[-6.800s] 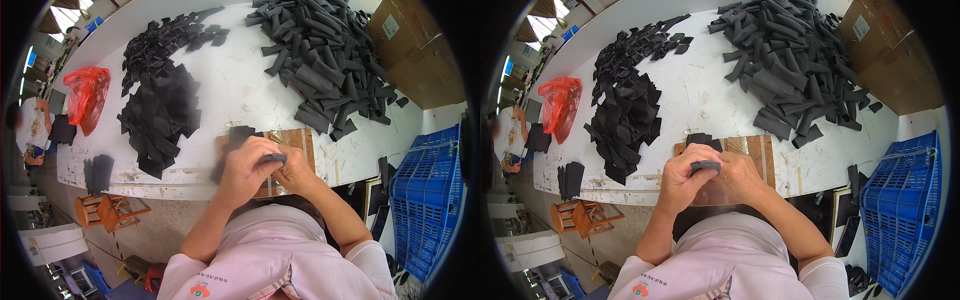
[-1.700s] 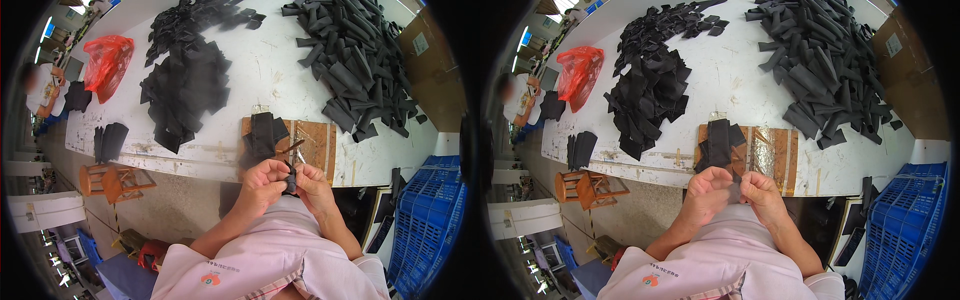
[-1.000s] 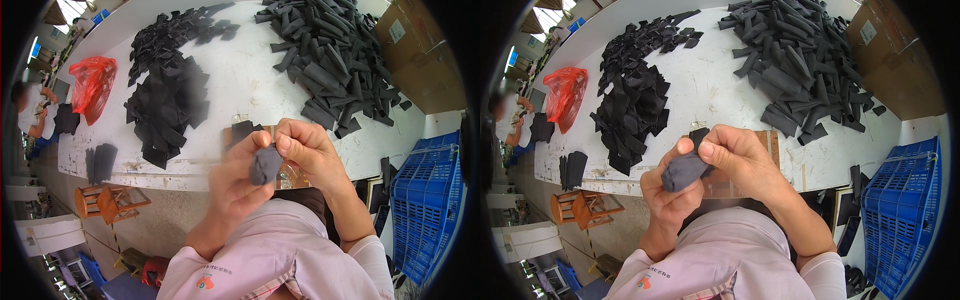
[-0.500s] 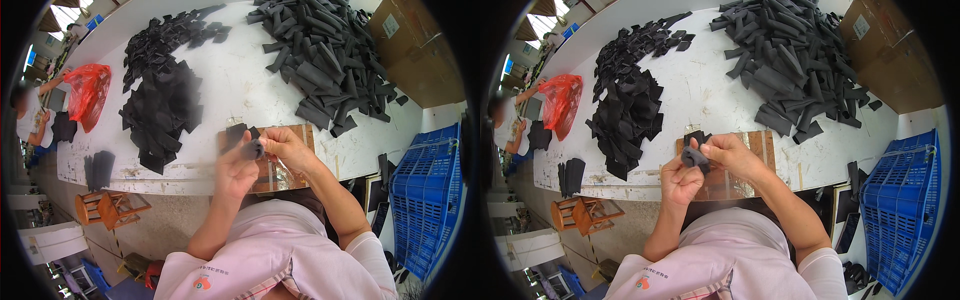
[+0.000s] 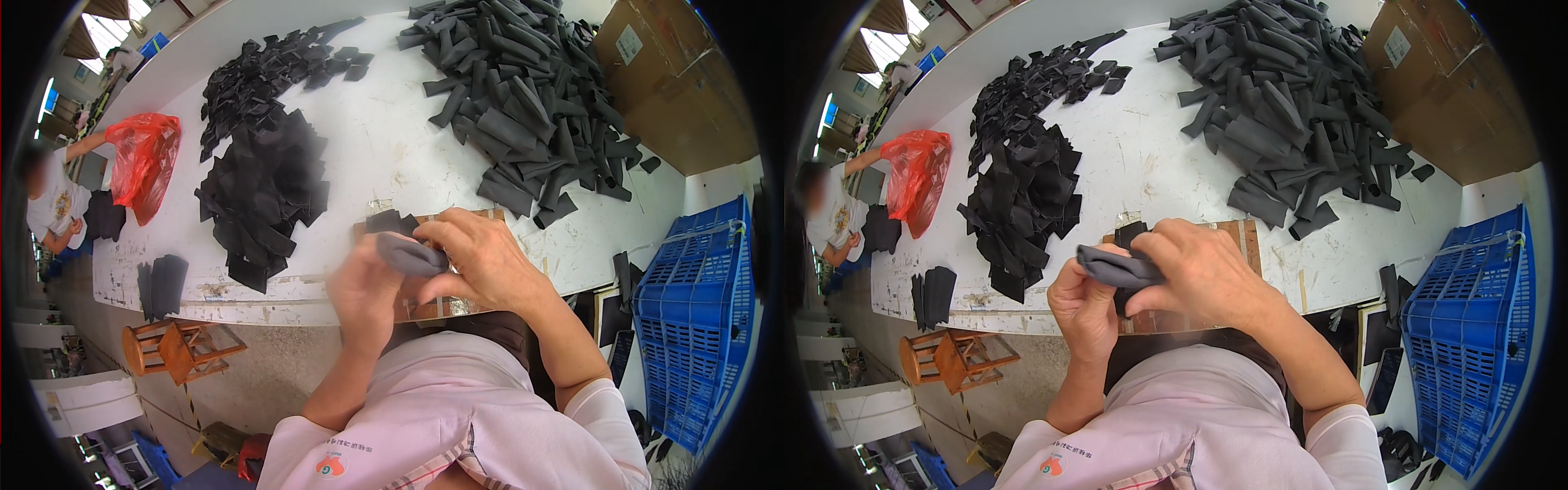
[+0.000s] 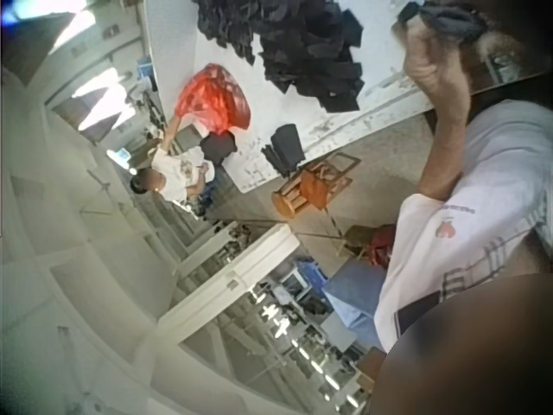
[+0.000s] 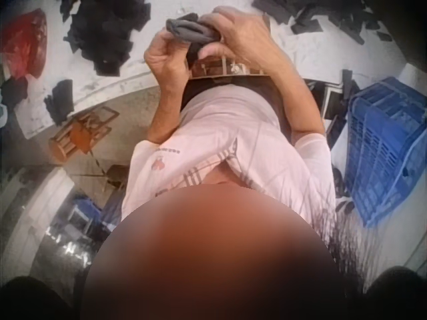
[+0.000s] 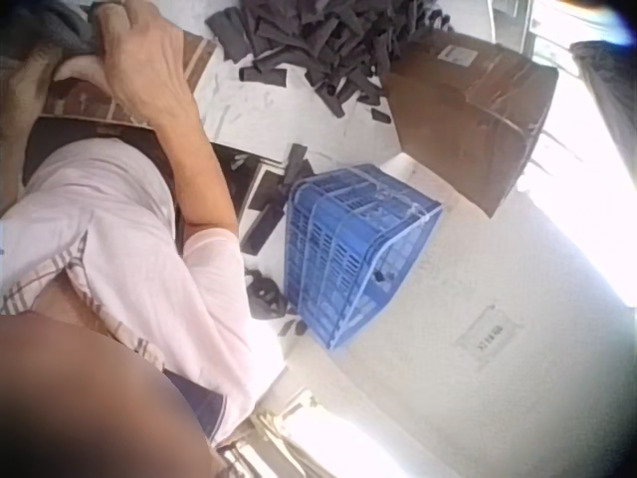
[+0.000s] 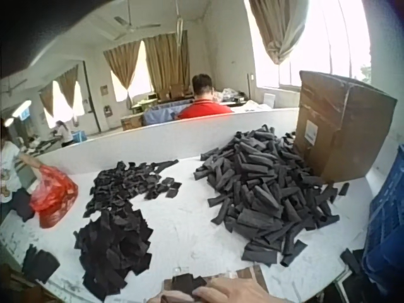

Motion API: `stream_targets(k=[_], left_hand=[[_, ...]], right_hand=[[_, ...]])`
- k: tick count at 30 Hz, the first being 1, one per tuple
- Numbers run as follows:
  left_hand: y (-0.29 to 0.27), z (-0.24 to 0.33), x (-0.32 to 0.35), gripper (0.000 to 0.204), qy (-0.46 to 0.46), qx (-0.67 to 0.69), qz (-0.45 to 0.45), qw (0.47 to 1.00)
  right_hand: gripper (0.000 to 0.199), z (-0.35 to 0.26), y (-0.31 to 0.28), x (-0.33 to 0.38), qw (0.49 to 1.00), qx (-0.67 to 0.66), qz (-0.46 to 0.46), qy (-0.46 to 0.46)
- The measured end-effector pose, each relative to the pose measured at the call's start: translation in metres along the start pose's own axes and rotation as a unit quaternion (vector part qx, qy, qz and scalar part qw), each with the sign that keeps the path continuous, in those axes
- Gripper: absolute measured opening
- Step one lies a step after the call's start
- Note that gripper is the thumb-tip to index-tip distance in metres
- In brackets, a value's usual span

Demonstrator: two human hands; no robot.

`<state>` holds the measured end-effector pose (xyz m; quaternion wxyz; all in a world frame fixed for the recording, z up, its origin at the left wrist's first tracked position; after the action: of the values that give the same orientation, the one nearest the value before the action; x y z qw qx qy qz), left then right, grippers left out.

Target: The recorder is assembling or sorting small black foam-like components, possibly for sports or protective gear, at a manufacturing workbench.

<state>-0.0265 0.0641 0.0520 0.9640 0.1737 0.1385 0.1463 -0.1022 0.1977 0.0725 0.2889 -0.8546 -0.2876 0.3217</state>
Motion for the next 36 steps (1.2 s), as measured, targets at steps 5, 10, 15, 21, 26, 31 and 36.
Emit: stream_targets(k=[5,10,15,21,26,31,36], left_hand=[[-0.009,-0.018,0.005,0.006,-0.048,-0.019,0.014,0.999],[-0.002,-0.02,-0.012,0.013,-0.077,0.056,-0.06,0.994],[0.013,-0.013,-0.02,0.009,-0.113,-0.245,-0.138,0.953],[0.013,-0.004,-0.02,0.011,0.035,-0.258,-0.153,0.953],[0.015,-0.01,-0.02,0.011,-0.02,-0.216,-0.117,0.969],[0.007,-0.008,-0.009,0.009,0.034,-0.019,-0.067,0.997],[-0.009,-0.015,-0.004,0.013,-0.069,0.262,0.009,0.963]], right_hand=[[0.026,0.029,0.033,0.021,0.987,0.122,-0.106,0.014],[0.022,0.026,0.035,0.026,0.99,0.1,-0.09,0.049],[0.016,0.039,0.052,0.038,0.999,-0.008,0.02,0.025],[0.013,0.038,0.046,0.036,0.999,-0.029,0.029,0.001],[0.011,0.05,0.06,0.039,0.999,-0.021,0.016,0.04],[0.021,0.022,0.027,0.023,0.994,0.077,-0.071,0.038],[0.024,0.019,0.029,0.021,0.994,0.103,-0.045,-0.001]])
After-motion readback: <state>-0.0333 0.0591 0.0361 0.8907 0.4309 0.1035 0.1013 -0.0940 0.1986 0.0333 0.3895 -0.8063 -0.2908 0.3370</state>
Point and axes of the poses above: each hand's wrist, its own x-axis away from the middle knuckle, its own y-axis out of the palm, z = x × y, the point moved 1 cm from there along -x, towards the middle knuckle, and after that the axes turned 4 degrees about x, right-handed, at the moved point
